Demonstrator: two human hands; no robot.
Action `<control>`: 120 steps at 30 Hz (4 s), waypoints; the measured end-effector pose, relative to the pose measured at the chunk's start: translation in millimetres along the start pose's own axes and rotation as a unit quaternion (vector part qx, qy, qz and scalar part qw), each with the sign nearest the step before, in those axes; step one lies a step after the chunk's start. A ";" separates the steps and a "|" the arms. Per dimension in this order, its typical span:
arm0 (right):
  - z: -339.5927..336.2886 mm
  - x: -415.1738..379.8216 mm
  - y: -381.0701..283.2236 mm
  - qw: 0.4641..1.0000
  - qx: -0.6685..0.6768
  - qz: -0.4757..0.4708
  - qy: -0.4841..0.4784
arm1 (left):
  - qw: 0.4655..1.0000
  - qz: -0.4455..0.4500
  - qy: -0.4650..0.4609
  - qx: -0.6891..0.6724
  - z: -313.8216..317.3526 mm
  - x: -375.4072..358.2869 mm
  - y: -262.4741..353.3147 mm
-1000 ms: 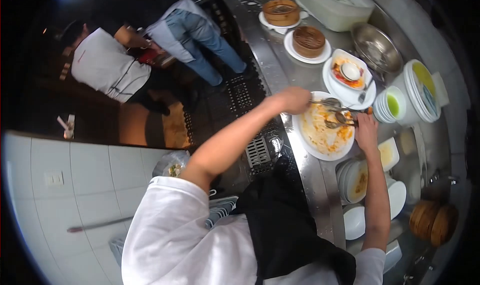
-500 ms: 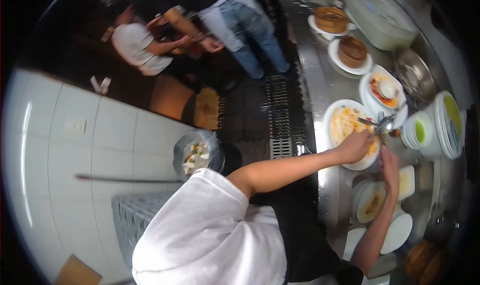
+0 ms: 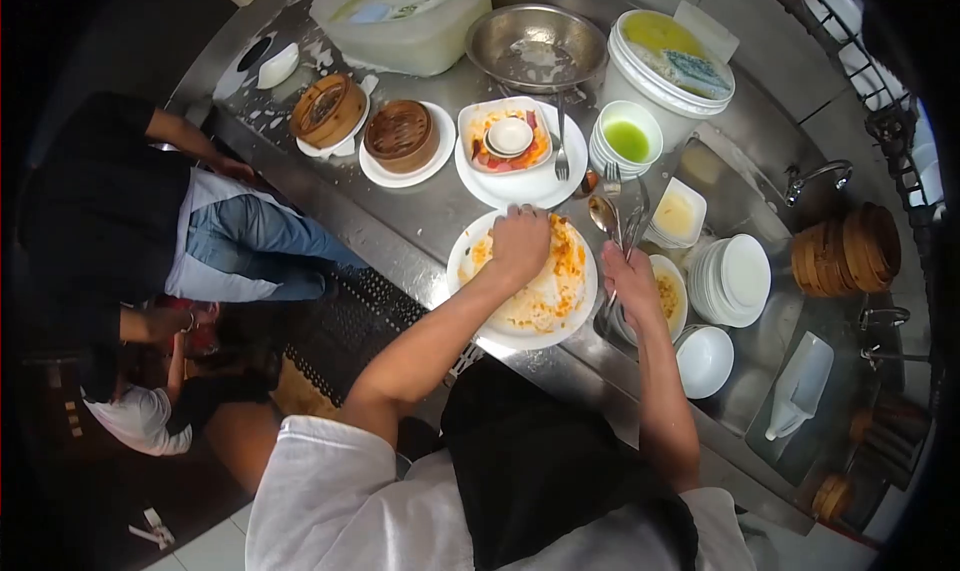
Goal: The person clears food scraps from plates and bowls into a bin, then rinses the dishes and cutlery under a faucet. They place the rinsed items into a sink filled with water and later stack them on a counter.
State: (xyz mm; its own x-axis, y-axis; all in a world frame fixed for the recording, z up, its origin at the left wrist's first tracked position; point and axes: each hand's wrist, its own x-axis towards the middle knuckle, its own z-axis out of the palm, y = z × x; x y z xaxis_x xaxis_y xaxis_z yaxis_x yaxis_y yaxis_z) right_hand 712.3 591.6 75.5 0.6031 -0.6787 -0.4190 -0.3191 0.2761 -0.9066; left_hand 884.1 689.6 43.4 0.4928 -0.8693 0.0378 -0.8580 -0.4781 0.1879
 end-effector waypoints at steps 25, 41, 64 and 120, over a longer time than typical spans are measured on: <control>40.4 -63.0 -6.6 0.992 0.090 0.056 0.066 | 0.989 0.147 0.011 -0.014 -42.4 188.0 -133.9; 53.0 -42.6 11.2 0.932 -0.353 -0.075 0.039 | 0.985 0.102 -0.141 -0.016 -47.1 137.6 -97.6; -24.1 15.4 -0.7 0.954 -0.185 -0.225 0.066 | 0.984 0.084 -0.153 0.042 -95.8 151.9 -92.7; -239.2 118.8 140.7 0.940 0.212 0.082 0.256 | 0.842 -0.172 -0.187 -0.476 181.3 158.4 305.5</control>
State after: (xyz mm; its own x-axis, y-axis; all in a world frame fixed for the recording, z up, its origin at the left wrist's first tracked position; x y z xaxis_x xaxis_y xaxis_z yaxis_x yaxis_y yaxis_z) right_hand 564.2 387.1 -89.9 0.1068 -0.8121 -0.5737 0.0082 0.5777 -0.8162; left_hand 673.7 383.2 -71.1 0.4556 -0.7631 -0.4584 -0.0807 -0.5483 0.8324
